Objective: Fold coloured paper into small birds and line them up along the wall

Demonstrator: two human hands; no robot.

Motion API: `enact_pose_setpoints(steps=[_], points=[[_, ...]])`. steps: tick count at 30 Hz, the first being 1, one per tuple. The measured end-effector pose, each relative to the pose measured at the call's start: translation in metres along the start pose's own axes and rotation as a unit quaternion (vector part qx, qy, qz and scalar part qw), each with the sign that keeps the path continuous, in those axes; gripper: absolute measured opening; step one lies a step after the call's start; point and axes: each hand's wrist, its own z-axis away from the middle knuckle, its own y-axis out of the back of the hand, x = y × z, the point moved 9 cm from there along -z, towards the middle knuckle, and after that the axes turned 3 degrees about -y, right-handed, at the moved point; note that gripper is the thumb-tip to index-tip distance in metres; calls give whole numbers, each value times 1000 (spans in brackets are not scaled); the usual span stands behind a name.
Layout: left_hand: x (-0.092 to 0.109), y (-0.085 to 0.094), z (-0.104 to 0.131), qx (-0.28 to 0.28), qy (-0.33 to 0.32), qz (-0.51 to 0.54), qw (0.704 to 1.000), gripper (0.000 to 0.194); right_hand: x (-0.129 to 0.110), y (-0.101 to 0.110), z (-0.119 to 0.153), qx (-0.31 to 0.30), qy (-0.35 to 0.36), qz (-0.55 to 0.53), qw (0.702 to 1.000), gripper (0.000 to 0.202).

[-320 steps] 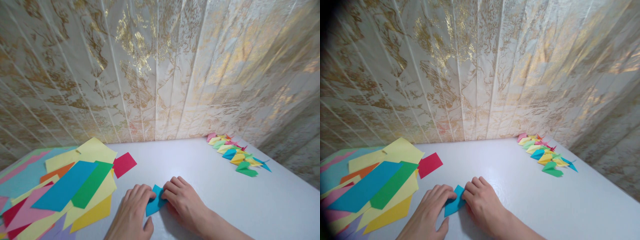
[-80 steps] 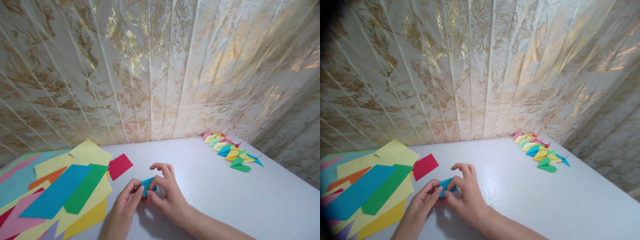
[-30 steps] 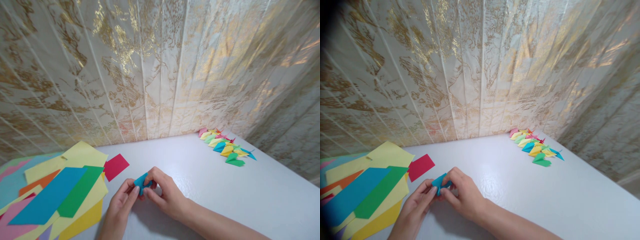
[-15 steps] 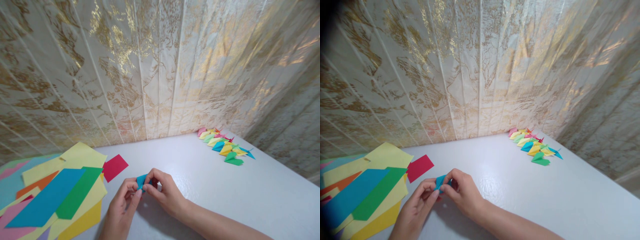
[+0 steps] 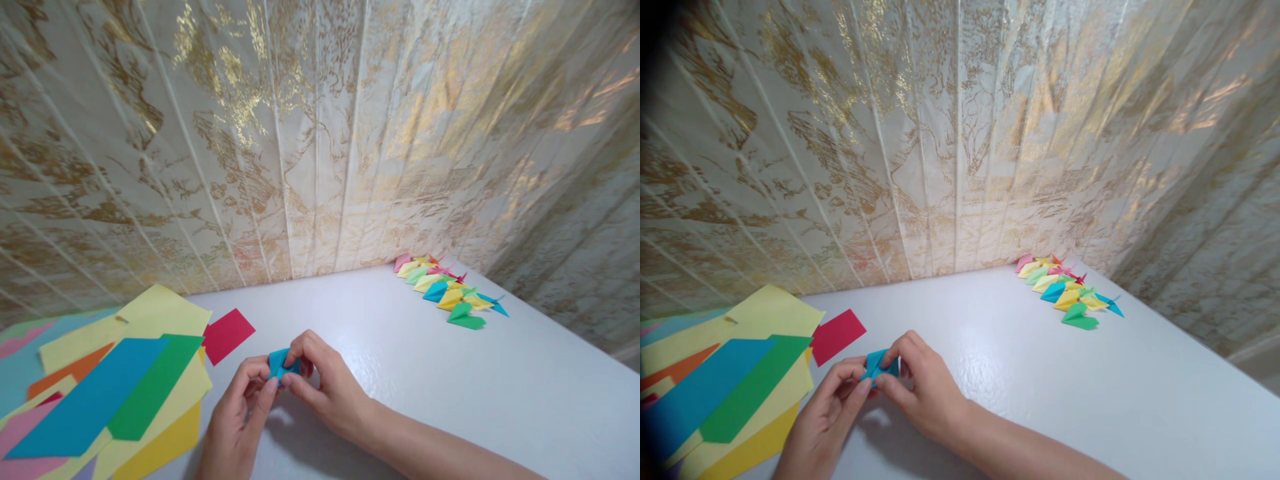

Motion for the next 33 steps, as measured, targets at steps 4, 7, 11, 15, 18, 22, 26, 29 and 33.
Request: enact_pose_setpoints(steps=[4, 7, 11, 15, 18, 22, 26, 29, 33], points=[[2, -3, 1, -6, -8, -6, 1000, 26, -1, 0, -2, -4, 11, -13, 1000, 10], [3, -3, 1, 6, -8, 6, 1000, 26, 3, 1, -3, 3, 3, -27, 1000, 18], [0, -2, 2, 16, -1, 2, 1000, 31, 3, 1, -3, 0, 10, 2, 1000, 18], [-7, 2, 1, 27, 4, 1, 1000, 29, 0, 1, -2, -1, 22, 43, 999, 17], [-13, 1, 1, 20, 18, 16, 1000, 28, 0, 1, 0, -2, 24, 59, 998, 15], [-6, -1, 5, 45, 26, 51, 997, 29, -3, 1, 1, -11, 34, 51, 998, 4], [7, -7, 8, 69, 29, 72, 995, 30, -22, 4, 1, 18, 130, 132, 982, 9], [8, -10, 6, 63, 44, 71, 995, 34, -26, 4, 0, 22, 162, 162, 973, 14], [0, -10, 2, 26, 56, 76, 995, 35, -27, 4, 1, 20, 177, 134, 975, 16]])
